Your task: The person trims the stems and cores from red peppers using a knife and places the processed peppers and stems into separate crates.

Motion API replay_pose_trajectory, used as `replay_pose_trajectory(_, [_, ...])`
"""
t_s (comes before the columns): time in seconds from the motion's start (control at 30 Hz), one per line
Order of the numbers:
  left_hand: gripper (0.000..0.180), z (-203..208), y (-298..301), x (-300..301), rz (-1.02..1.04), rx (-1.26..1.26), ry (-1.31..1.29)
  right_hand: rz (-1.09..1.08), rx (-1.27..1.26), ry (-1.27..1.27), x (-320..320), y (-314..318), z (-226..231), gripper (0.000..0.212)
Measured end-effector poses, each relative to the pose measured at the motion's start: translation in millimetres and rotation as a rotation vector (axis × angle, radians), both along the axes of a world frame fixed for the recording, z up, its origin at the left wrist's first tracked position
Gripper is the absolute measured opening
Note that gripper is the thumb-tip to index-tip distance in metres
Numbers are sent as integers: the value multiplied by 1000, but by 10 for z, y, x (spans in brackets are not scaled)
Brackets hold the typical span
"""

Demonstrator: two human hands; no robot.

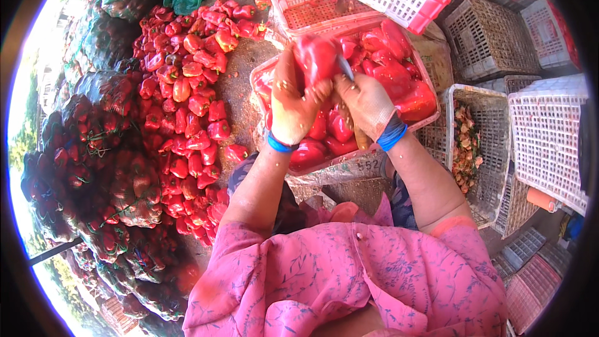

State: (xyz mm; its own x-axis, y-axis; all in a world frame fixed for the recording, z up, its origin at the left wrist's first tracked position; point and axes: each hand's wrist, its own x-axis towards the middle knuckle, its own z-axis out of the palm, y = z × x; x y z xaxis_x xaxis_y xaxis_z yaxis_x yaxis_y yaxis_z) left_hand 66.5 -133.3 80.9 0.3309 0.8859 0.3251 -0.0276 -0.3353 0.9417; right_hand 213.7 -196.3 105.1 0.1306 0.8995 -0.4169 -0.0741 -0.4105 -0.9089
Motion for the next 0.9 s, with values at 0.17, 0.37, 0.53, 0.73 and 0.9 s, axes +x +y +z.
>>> replay_pose_trajectory(0.17, [49,121,283,131,189,-337,-489,368,-147,-240,-150,-179,-129,38])
replay_pose_trajectory(0.37, [44,-98,329,173,50,-673,-737,-322,415,-55,33,15,-478,37])
replay_pose_trajectory(0.53, [47,-260,141,231,-73,-841,-617,-130,21,149,116,201,-189,31])
replay_pose_trajectory(0.73, [44,-244,263,142,-198,-786,-375,-140,56,271,118,182,-217,23])
replay_pose_trajectory(0.9, [51,-261,272,93,-143,-875,-544,-112,44,277,122,191,-231,19])
